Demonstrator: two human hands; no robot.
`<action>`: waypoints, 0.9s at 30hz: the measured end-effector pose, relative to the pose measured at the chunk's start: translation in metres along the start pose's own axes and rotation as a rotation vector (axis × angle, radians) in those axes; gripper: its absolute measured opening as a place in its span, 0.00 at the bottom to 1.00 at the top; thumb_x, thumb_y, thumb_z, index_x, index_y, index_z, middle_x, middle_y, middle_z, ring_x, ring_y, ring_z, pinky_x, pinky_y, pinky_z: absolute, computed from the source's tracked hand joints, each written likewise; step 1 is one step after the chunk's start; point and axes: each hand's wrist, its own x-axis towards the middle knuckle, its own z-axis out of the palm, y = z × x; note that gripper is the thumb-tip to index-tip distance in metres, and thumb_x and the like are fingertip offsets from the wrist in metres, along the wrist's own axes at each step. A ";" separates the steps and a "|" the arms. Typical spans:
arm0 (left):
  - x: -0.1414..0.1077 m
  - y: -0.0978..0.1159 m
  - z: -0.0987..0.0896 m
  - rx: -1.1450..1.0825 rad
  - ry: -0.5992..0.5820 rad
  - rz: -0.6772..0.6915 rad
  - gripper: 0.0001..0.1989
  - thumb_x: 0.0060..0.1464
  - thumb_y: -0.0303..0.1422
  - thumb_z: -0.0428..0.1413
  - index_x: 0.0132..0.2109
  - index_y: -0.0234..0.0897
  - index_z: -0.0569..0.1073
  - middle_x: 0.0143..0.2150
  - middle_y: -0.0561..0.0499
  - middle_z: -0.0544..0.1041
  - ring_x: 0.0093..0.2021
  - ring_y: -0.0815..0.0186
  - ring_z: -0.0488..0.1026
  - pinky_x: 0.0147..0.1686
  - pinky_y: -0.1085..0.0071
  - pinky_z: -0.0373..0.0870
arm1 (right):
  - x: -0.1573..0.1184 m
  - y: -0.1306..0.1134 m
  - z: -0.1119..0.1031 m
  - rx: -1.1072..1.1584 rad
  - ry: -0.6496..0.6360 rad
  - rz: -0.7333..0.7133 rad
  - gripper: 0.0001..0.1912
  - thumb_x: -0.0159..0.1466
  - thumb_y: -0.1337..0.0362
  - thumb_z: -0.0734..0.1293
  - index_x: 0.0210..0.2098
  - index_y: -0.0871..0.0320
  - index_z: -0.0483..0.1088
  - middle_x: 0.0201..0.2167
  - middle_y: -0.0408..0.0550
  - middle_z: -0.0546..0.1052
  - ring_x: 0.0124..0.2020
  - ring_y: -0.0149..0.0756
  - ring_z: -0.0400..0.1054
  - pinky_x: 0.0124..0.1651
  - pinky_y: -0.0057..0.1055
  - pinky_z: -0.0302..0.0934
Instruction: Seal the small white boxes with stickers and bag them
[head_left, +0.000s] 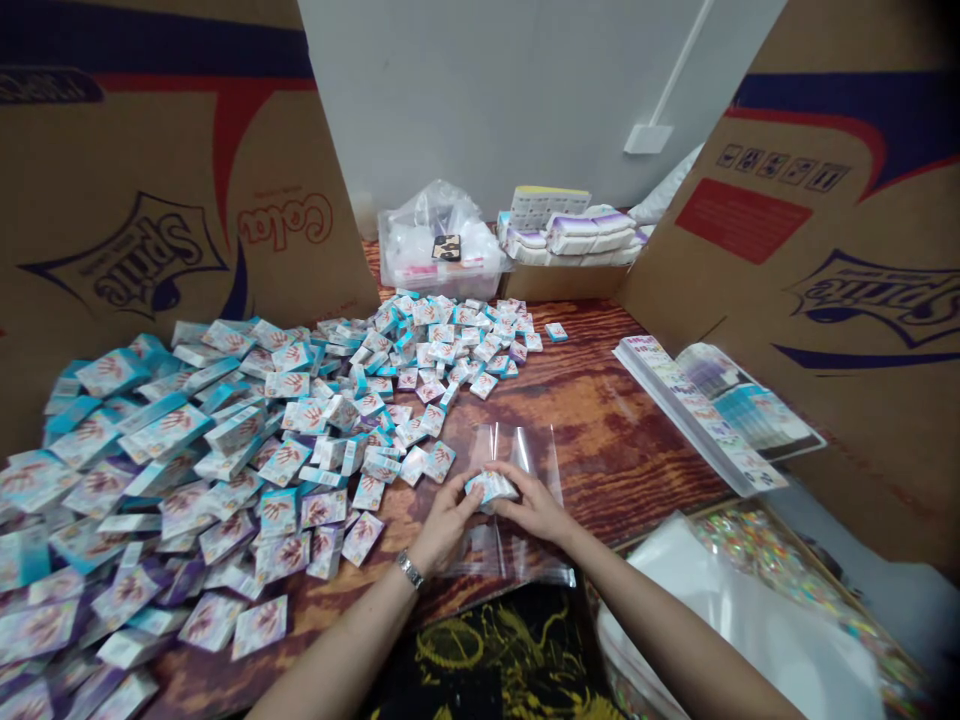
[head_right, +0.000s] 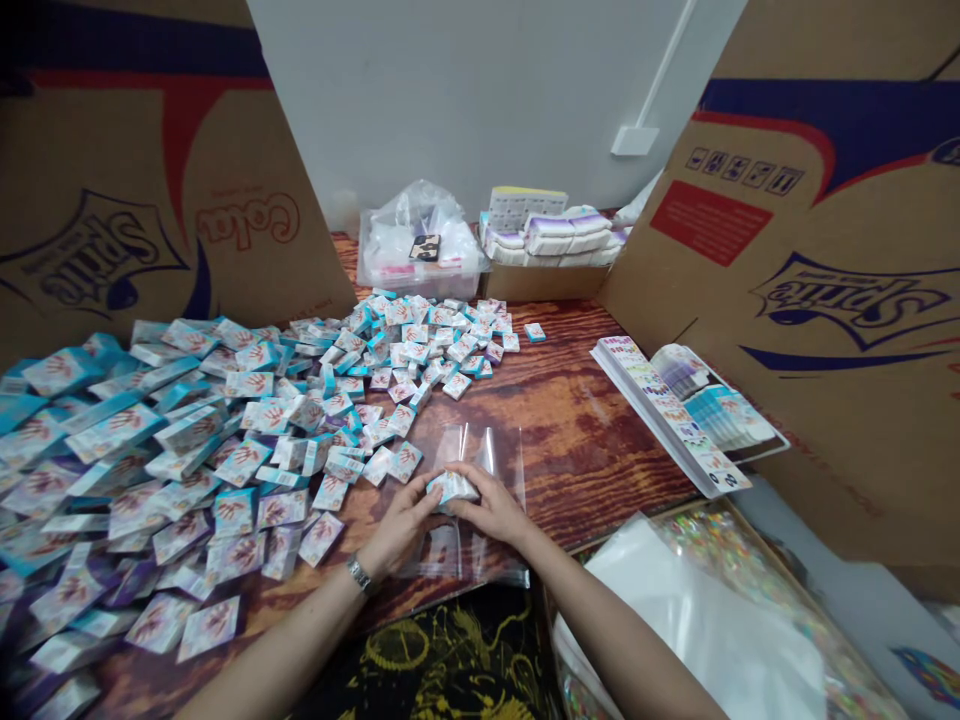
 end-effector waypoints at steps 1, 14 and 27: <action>-0.001 0.000 -0.002 0.046 0.018 0.024 0.28 0.50 0.43 0.59 0.55 0.37 0.66 0.54 0.42 0.69 0.49 0.56 0.69 0.45 0.62 0.69 | 0.000 0.003 0.000 0.099 -0.003 0.036 0.25 0.60 0.58 0.68 0.55 0.53 0.62 0.49 0.48 0.69 0.48 0.39 0.65 0.51 0.35 0.59; -0.038 -0.001 -0.029 1.583 -0.326 0.587 0.18 0.57 0.34 0.52 0.55 0.37 0.65 0.53 0.42 0.68 0.49 0.56 0.65 0.48 0.58 0.67 | 0.010 0.021 -0.020 0.934 0.071 0.264 0.24 0.56 0.54 0.71 0.50 0.52 0.64 0.41 0.46 0.74 0.37 0.34 0.70 0.41 0.34 0.65; -0.007 0.013 -0.002 0.583 -0.105 0.347 0.23 0.56 0.40 0.54 0.57 0.37 0.64 0.36 0.49 0.74 0.32 0.67 0.70 0.33 0.71 0.69 | 0.010 0.014 -0.018 1.050 -0.034 0.309 0.25 0.53 0.57 0.74 0.48 0.56 0.68 0.42 0.48 0.76 0.40 0.37 0.71 0.43 0.34 0.65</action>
